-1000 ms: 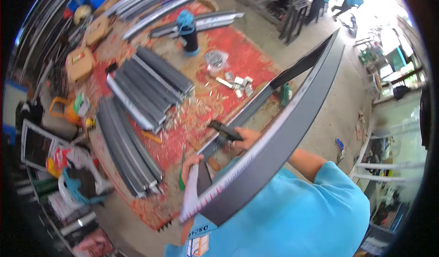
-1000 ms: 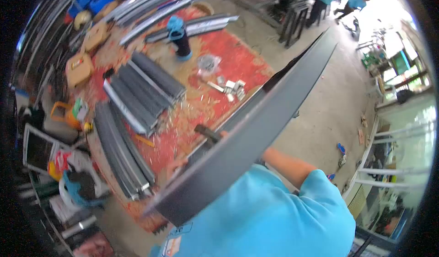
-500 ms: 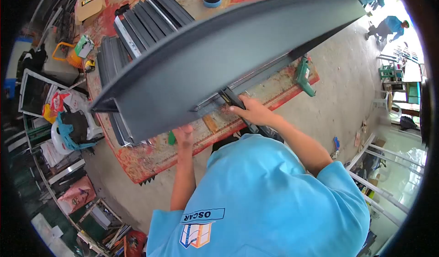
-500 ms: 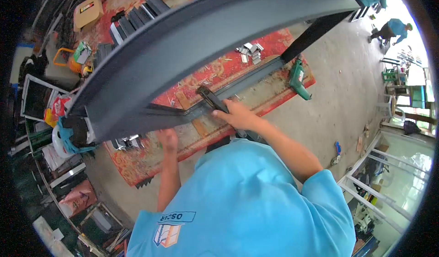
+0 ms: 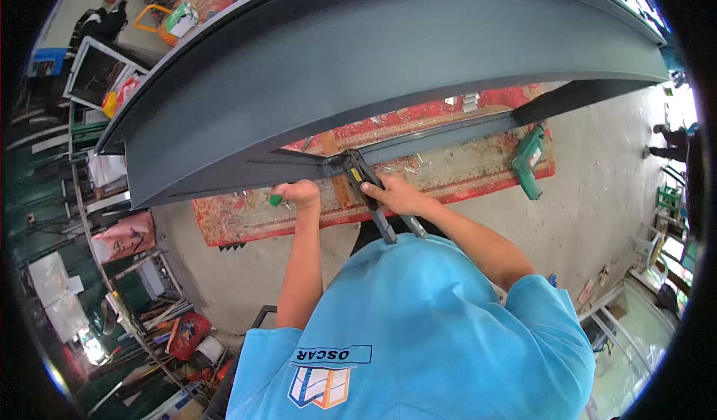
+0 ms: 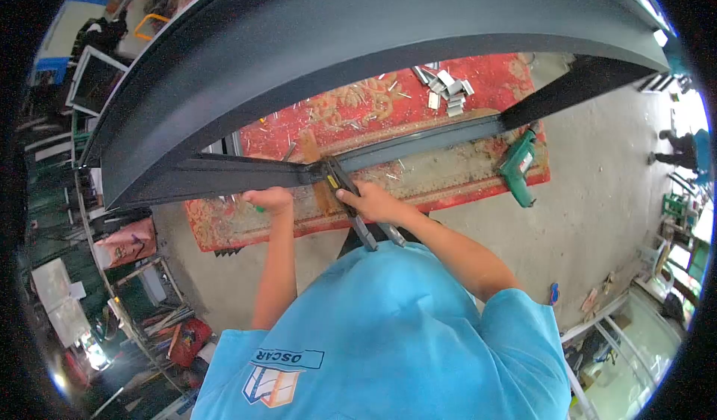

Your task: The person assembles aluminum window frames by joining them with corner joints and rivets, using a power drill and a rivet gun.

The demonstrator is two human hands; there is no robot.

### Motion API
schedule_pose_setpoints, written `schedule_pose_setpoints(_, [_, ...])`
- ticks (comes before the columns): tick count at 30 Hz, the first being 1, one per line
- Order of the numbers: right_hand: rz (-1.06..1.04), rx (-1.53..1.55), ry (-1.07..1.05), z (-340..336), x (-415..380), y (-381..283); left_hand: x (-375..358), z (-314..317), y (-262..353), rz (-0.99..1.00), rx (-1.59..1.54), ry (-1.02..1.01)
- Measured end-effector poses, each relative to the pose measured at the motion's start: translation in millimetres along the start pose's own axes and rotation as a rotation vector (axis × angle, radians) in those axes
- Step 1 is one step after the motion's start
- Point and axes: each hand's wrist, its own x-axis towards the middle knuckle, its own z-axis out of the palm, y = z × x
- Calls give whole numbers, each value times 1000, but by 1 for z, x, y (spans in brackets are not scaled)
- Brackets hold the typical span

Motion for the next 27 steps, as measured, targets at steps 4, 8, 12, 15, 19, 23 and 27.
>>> schedule_pose_setpoints(4, [-32,138,10,11,14,25,1,9,9,-79,-1,180])
schedule_pose_setpoints(8, [-78,160,24,25,32,53,6,12,16,-117,68,240])
schedule_pose_setpoints(12, [-24,624,-34,35,18,30,2,2,2,-28,132,306])
schedule_pose_setpoints(15, [-23,555,-60,48,32,59,-2,-5,-3,52,73,209])
schedule_pose_setpoints(19, [35,397,-2,57,27,51,-1,17,17,57,169,272])
schedule_pose_setpoints(23, [40,535,-43,61,37,66,-14,-11,-3,280,579,7])
schedule_pose_setpoints(27, [41,310,-78,48,39,60,-13,-15,-10,257,566,-1])
